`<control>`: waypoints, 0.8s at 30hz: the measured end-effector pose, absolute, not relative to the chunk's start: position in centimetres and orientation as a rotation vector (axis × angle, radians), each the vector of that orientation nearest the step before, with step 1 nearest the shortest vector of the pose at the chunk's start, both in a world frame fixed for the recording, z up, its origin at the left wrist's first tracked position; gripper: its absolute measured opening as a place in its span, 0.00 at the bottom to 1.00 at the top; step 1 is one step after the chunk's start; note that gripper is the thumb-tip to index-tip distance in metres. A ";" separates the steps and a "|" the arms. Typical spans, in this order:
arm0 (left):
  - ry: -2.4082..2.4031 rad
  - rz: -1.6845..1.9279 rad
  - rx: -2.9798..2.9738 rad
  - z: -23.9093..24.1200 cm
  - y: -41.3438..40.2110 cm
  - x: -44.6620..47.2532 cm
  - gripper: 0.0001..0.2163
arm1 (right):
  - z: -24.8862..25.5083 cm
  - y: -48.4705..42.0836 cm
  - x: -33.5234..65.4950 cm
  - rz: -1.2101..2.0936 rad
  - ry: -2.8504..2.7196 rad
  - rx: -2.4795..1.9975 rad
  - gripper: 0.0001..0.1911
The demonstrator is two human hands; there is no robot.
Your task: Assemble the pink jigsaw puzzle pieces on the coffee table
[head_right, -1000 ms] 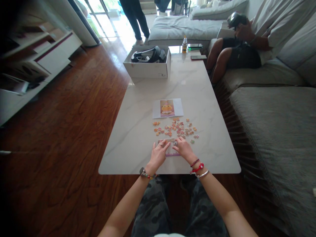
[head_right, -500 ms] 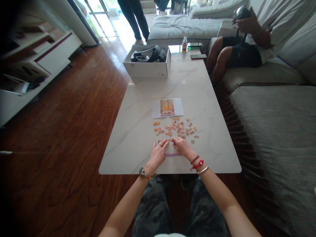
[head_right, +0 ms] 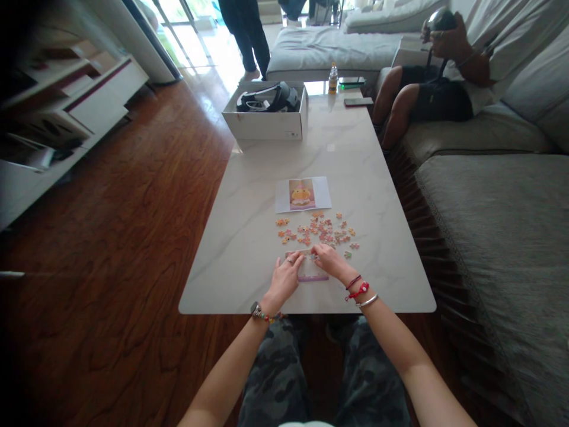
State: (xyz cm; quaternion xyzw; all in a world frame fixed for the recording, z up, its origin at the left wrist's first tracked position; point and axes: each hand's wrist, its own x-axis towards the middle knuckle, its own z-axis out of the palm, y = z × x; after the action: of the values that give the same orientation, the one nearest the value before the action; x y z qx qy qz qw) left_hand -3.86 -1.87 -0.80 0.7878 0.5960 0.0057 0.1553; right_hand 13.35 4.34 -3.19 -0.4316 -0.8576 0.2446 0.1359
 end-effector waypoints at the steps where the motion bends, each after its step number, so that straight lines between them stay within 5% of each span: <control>1: 1.709 0.011 2.261 -0.8 -1.9 -3.9 0.24 | -3.1 4.4 13.4 0.692 -2.490 -1.236 0.09; 8: 1.709 -0.024 2.315 -0.8 -1.6 -3.1 0.26 | -2.8 4.4 13.3 0.654 -2.487 -1.298 0.03; 24: 1.785 -0.092 2.319 -0.5 -0.9 -1.9 0.21 | -2.5 3.3 13.4 0.567 -2.502 -1.518 0.09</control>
State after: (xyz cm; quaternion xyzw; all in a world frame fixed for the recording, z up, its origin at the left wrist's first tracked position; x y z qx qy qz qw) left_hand -1.93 -0.90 -0.53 0.7876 0.6060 -0.0313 0.1066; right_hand 13.37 3.32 -2.47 -0.5075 -0.8367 0.1896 0.0802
